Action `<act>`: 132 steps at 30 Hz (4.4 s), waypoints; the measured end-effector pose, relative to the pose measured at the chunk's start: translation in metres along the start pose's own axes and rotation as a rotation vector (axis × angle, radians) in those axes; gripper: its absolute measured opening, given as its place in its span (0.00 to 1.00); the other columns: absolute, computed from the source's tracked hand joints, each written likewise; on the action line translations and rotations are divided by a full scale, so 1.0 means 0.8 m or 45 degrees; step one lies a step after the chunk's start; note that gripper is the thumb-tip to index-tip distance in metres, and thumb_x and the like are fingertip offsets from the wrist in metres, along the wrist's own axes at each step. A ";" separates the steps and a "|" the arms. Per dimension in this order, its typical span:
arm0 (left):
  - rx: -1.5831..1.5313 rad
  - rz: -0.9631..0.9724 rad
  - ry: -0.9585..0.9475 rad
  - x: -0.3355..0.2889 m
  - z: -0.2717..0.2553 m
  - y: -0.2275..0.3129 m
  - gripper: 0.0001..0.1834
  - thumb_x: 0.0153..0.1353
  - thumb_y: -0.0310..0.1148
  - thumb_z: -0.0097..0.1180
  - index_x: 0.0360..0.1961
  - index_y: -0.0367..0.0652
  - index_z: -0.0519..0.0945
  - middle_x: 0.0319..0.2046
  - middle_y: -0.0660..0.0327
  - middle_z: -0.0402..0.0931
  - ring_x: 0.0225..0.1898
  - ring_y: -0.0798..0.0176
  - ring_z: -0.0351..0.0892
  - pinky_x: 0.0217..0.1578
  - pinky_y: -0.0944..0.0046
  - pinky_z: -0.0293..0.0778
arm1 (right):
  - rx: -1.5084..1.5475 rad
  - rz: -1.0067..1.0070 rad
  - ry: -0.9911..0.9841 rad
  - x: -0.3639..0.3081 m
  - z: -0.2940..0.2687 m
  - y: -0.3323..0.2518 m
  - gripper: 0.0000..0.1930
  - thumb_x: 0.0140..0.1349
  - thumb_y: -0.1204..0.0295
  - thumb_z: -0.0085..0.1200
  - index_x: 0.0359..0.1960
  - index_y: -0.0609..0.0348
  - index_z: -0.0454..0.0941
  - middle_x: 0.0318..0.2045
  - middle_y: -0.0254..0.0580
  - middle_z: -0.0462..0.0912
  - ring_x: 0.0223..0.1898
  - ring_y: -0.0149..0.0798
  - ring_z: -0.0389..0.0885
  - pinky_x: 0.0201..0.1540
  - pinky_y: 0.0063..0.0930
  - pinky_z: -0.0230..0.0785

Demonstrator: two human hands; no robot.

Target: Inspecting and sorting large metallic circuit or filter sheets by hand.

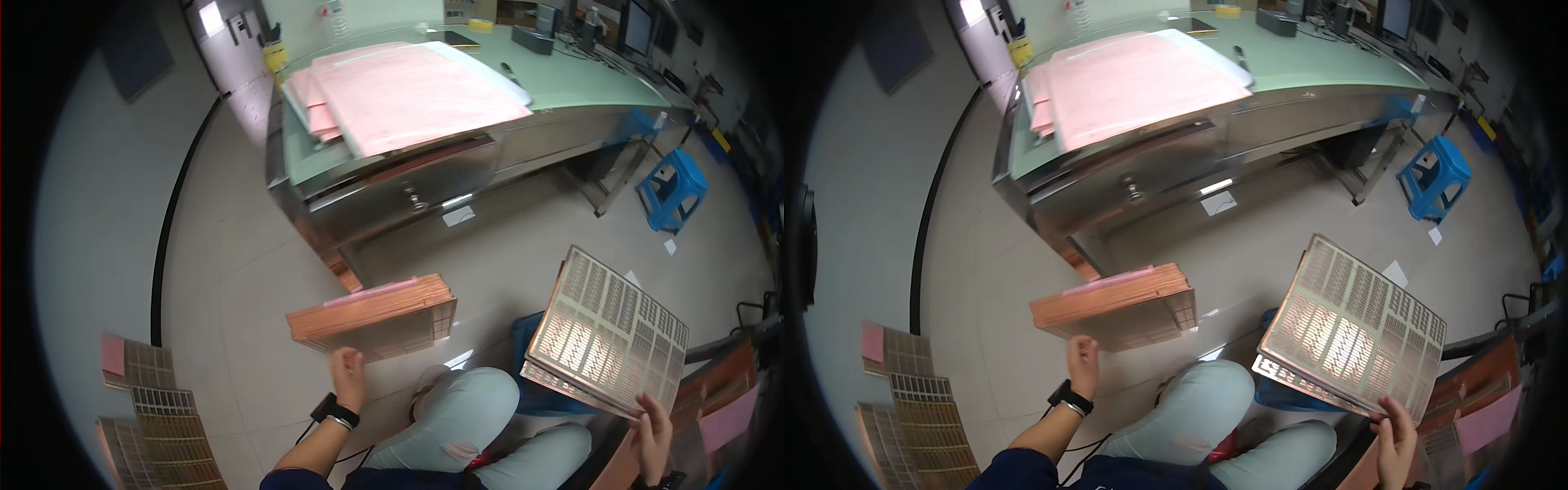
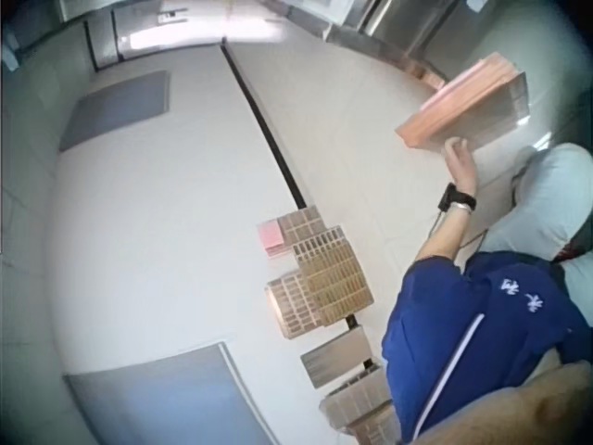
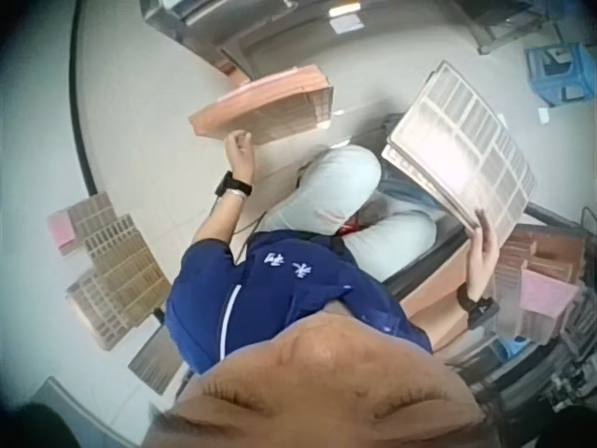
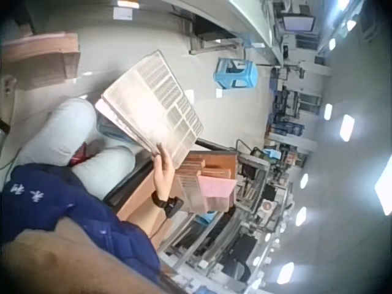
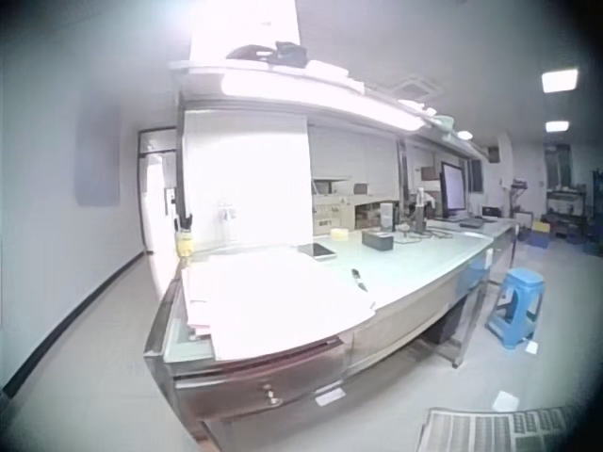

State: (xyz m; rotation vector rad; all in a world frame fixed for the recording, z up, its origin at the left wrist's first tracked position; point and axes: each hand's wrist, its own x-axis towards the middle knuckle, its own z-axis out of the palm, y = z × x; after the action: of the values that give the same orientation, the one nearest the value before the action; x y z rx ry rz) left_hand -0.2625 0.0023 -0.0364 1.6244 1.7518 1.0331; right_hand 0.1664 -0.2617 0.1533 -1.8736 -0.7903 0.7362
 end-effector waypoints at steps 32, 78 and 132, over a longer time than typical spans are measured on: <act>0.108 0.817 -0.570 -0.069 -0.014 0.102 0.07 0.43 0.30 0.57 0.20 0.44 0.70 0.21 0.60 0.66 0.27 0.56 0.70 0.26 0.59 0.68 | 0.898 0.838 -0.461 0.003 0.438 0.015 0.08 0.63 0.67 0.52 0.37 0.56 0.70 0.26 0.32 0.74 0.22 0.27 0.73 0.19 0.22 0.66; -1.029 -0.991 -0.946 -0.096 0.013 -0.080 0.29 0.70 0.48 0.26 0.52 0.32 0.69 0.48 0.55 0.73 0.49 0.59 0.74 0.50 0.60 0.69 | 0.438 0.418 -0.254 -0.084 0.104 -0.081 0.15 0.56 0.76 0.55 0.45 0.69 0.73 0.37 0.39 0.80 0.36 0.26 0.77 0.42 0.21 0.69; 0.103 0.914 -0.646 -0.004 0.191 0.317 0.11 0.59 0.30 0.50 0.25 0.32 0.75 0.21 0.47 0.73 0.24 0.43 0.71 0.28 0.53 0.67 | -1.085 0.019 1.003 0.036 -0.064 0.162 0.18 0.63 0.73 0.43 0.54 0.65 0.68 0.58 0.57 0.66 0.59 0.54 0.64 0.60 0.39 0.59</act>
State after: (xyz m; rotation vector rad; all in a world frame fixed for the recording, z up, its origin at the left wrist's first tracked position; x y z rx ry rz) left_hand 0.0072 0.0217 0.0843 2.3868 0.8941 0.7244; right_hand 0.2499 -0.3117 0.0502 -2.6307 -0.5873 -0.4460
